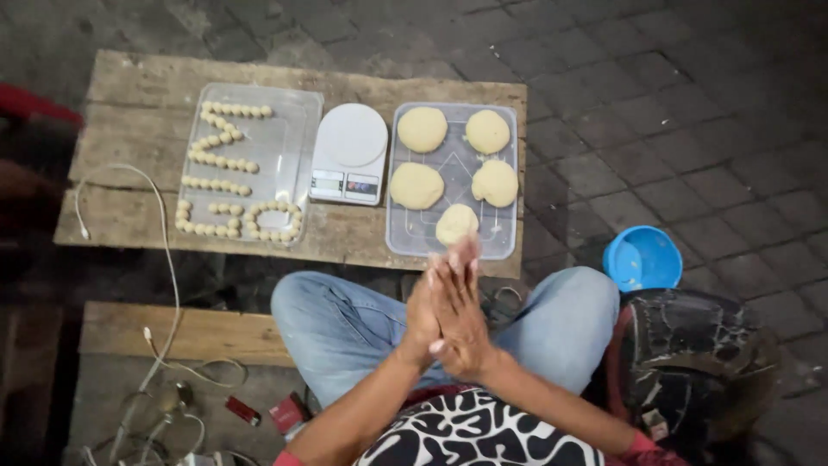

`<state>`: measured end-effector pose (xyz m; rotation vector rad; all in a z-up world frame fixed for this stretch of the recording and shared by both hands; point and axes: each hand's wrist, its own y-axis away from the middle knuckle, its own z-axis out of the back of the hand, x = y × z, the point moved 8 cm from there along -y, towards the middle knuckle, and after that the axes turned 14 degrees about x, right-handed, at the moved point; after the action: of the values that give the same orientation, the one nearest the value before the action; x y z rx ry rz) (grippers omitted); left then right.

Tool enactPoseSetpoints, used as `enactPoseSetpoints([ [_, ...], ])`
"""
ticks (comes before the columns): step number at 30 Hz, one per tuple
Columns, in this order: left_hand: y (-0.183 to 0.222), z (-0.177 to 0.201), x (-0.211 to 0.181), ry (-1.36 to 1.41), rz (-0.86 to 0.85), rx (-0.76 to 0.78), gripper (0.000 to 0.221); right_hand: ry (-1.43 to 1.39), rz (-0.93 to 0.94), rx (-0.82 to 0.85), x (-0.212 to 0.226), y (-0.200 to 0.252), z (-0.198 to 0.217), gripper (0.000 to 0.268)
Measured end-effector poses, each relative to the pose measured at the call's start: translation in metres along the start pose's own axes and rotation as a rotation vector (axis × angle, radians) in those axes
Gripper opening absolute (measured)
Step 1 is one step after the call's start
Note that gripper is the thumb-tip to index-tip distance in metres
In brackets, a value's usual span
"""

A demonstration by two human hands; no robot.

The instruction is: Forming small dough balls by hand and weighing larger dough portions on a digital scale.

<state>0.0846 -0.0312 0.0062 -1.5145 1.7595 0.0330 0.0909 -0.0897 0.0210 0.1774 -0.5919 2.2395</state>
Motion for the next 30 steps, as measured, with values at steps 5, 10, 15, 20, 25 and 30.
enactPoseSetpoints([
  [5,0.048,0.029,0.029,0.049,0.444,-0.693,0.010,-0.029,-0.086,0.018,0.003,0.003,0.004,0.085],
  [10,0.074,0.093,0.063,0.127,0.675,-0.785,0.029,-0.163,-0.117,0.051,0.018,-0.006,0.015,0.073],
  [15,0.075,0.083,0.041,-0.011,0.674,-0.742,0.025,-0.409,-0.005,-0.127,0.039,-0.018,0.063,0.042],
  [20,0.107,0.062,0.050,0.056,0.464,-0.748,0.018,-0.333,-0.045,-0.083,0.040,-0.011,0.040,0.061],
  [25,0.037,0.052,0.075,0.077,-0.105,-0.521,0.034,-0.337,-0.103,-0.128,0.028,-0.012,0.007,0.088],
  [30,0.036,0.006,-0.006,-0.157,0.301,-0.472,0.037,-0.085,-0.060,-0.084,0.012,-0.015,0.017,0.084],
])
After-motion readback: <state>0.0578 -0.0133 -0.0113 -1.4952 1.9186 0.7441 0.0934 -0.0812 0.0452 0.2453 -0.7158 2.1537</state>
